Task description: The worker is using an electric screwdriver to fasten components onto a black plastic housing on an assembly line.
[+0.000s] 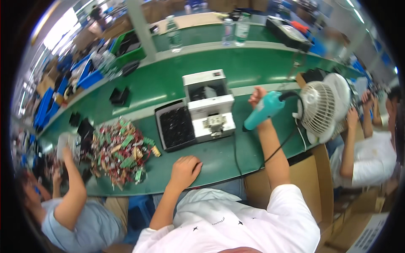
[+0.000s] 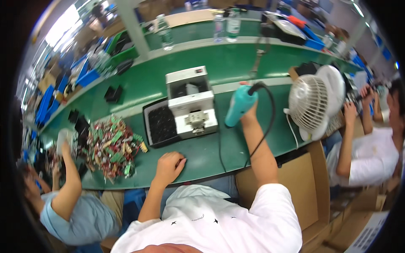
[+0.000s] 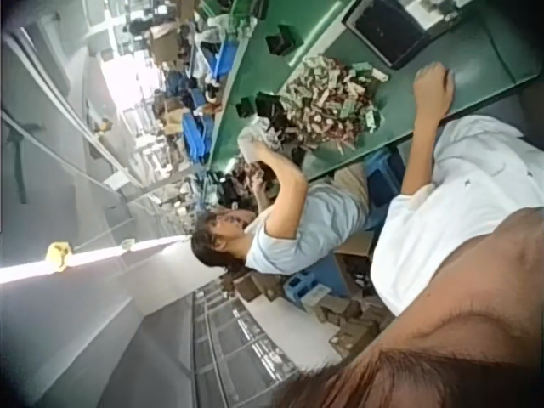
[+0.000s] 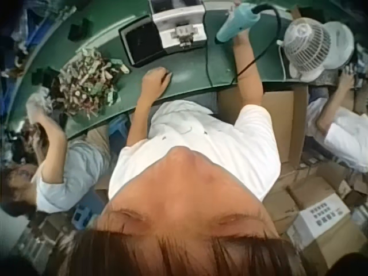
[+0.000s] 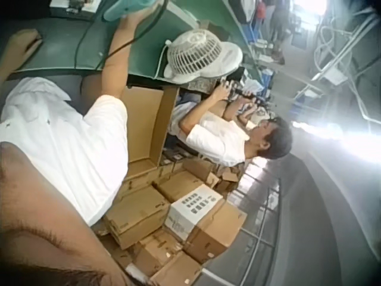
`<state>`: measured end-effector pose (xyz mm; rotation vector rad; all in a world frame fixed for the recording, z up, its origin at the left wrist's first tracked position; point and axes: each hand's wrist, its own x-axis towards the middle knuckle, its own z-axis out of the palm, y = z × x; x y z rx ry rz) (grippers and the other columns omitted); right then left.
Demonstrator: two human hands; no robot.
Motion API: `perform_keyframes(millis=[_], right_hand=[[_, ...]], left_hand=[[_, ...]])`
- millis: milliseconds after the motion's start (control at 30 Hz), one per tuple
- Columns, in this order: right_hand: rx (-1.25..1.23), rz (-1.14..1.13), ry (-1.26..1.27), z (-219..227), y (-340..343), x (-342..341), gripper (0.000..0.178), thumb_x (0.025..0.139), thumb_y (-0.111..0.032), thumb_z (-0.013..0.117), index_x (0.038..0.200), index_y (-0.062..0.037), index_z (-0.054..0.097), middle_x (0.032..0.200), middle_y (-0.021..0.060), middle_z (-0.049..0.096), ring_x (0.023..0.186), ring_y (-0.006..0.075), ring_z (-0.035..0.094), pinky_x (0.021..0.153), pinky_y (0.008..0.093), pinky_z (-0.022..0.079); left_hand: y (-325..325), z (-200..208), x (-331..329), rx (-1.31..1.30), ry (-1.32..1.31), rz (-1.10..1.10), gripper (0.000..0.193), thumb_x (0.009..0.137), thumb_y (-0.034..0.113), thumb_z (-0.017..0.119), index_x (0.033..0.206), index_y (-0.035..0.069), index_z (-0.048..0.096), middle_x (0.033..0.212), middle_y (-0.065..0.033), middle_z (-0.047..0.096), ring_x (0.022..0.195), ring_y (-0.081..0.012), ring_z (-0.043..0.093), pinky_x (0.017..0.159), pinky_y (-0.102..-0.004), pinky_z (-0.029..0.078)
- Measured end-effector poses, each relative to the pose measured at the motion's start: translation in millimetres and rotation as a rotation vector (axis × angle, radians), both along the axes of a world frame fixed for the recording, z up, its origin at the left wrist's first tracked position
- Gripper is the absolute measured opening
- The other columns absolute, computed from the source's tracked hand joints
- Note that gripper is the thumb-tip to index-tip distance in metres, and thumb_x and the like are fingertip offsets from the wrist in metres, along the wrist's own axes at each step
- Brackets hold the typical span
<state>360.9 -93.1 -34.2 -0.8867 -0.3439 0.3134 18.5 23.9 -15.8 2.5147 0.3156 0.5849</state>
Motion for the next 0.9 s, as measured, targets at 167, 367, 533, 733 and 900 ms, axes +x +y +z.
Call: perform_keyframes(millis=[167, 367, 533, 733, 900], right_hand=[[0.076, 0.058, -0.004, 7.0, 5.5, -4.8, 0.024, 0.091, -0.015, 0.050, 0.111, -0.0041, 0.055, 0.080, 0.0025, 0.054, 0.067, 0.0121, 0.052, 0.063, 0.0253, 0.043], [0.048, 0.026, 0.018, 19.3, 2.7, -11.1, 0.026, 0.090, -0.017, 0.051, 0.112, -0.0031, 0.052, 0.080, 0.0063, 0.053, 0.066, 0.0146, 0.053, 0.062, 0.0280, 0.046], [0.035, -0.032, 0.044, 42.4, 4.6, -32.0, 0.027, 0.088, -0.019, 0.051, 0.111, -0.0034, 0.051, 0.078, 0.0070, 0.053, 0.065, 0.0141, 0.052, 0.061, 0.0279, 0.045], [0.169, -0.137, -0.141, 91.0, 11.0, -68.8, 0.043, 0.089, -0.038, 0.053, 0.114, -0.0034, 0.048, 0.071, 0.0071, 0.053, 0.057, 0.0136, 0.051, 0.055, 0.0269, 0.044], [0.042, 0.049, -0.603, 71.4, 7.0, -73.5, 0.072, 0.082, -0.062, 0.056, 0.123, -0.0030, 0.044, 0.070, 0.0070, 0.056, 0.055, 0.0138, 0.051, 0.054, 0.0278, 0.043]], left_hand=[[0.2, -6.1, -9.0, 0.008, -0.050, 0.012, 0.008, 0.078, 0.009, 0.064, 0.077, 0.006, 0.056, 0.072, -0.0045, 0.059, 0.062, -0.0233, 0.053, 0.064, -0.0314, 0.044], [2.8, -6.5, -4.2, 0.009, -0.046, 0.001, 0.009, 0.078, 0.010, 0.064, 0.077, 0.007, 0.056, 0.073, -0.0042, 0.059, 0.063, -0.0228, 0.054, 0.064, -0.0313, 0.045], [3.9, -5.7, -2.8, 0.018, -0.025, -0.003, 0.009, 0.078, 0.010, 0.064, 0.076, 0.007, 0.055, 0.073, -0.0040, 0.059, 0.063, -0.0224, 0.055, 0.065, -0.0312, 0.045], [4.7, -5.1, -1.4, 0.016, -0.007, 0.003, 0.009, 0.078, 0.010, 0.064, 0.076, 0.007, 0.056, 0.073, -0.0037, 0.059, 0.061, -0.0220, 0.054, 0.064, -0.0310, 0.045], [3.9, -5.1, -0.5, 0.007, -0.018, 0.000, 0.009, 0.078, 0.010, 0.064, 0.076, 0.007, 0.056, 0.073, -0.0035, 0.059, 0.061, -0.0219, 0.054, 0.063, -0.0308, 0.044]])
